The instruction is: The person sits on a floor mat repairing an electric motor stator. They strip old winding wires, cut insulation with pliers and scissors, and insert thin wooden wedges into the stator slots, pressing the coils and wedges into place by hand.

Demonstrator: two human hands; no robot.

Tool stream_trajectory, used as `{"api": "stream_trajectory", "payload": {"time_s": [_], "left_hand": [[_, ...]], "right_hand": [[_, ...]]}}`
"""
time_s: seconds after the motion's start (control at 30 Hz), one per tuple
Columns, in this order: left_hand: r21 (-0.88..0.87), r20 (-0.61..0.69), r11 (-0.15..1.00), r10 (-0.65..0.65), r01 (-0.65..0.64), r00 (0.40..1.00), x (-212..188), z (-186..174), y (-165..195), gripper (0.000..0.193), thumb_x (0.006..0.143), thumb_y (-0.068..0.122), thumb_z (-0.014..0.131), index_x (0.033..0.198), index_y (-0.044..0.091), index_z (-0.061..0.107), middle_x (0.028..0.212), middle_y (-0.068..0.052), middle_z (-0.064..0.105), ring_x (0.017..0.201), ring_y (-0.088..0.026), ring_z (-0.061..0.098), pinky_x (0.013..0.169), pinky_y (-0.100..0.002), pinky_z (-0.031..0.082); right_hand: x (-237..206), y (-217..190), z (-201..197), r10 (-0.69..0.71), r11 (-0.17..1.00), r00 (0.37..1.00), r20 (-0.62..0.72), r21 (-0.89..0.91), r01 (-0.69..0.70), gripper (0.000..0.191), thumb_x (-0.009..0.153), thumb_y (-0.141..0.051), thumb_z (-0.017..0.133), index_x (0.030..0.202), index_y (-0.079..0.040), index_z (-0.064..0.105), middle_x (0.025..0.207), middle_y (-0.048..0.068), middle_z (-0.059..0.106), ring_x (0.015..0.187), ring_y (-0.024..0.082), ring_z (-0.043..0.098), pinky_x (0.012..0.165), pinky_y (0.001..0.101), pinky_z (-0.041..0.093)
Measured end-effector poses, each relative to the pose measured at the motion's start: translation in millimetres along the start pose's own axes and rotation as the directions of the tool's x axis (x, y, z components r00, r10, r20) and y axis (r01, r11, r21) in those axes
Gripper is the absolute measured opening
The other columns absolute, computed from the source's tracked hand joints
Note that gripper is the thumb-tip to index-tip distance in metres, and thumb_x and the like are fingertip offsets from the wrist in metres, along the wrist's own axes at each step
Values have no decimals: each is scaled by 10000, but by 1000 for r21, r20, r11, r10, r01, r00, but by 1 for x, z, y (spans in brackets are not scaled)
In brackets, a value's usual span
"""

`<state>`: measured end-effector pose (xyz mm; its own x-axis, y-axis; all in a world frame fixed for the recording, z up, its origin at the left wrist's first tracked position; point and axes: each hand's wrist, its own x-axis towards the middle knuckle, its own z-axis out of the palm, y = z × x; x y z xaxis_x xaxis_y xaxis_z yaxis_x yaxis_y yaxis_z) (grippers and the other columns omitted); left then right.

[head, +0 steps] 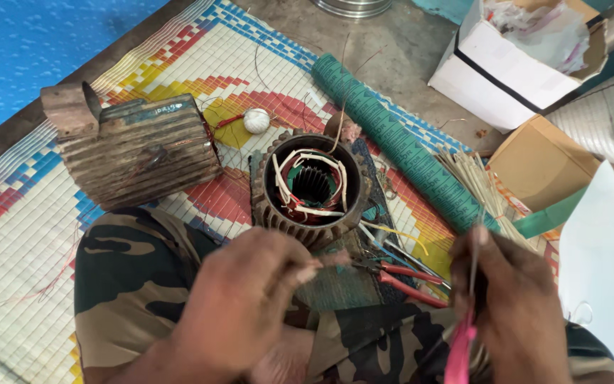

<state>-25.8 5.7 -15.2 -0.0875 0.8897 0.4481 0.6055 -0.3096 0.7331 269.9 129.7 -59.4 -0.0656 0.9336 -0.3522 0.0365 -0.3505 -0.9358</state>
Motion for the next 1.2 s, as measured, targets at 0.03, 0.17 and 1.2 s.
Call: {"api": "stream_trajectory", "payload": {"time_s": [0.03, 0.17, 1.2], "left_hand": [[-83, -39, 988, -135, 131, 990, 0, 0, -4, 108, 925, 100, 657, 1001, 35, 616, 813, -76, 675, 699, -231, 663, 610, -372, 514], [-106, -210, 887, -462, 449, 862, 6, 4, -25, 166, 1006, 174, 607, 1031, 10, 609, 707, -134, 617, 601, -265, 586, 580, -379, 489], [278, 505, 957, -215, 78, 836, 123, 45, -174, 512, 654, 339, 849, 1084, 71, 780, 942, -171, 777, 869, -299, 760, 835, -402, 582]], "right_hand": [[19, -1, 0, -35, 998, 999, -36, -53, 33, 408, 1082, -345, 557, 931, 21, 653, 626, 82, 567, 450, 168, 504, 414, 307, 408], [91, 20, 8, -86, 979, 992, -93, -191, 67, 368, 1064, -319, 554, 962, 22, 647, 664, 80, 581, 483, 159, 521, 453, 314, 442], [16, 87, 147, -340, 891, 924, -173, -373, 258, 703, 934, -367, 675, 1432, 82, 462, 1320, 260, 659, 1219, 330, 662, 1046, 391, 480]]}}
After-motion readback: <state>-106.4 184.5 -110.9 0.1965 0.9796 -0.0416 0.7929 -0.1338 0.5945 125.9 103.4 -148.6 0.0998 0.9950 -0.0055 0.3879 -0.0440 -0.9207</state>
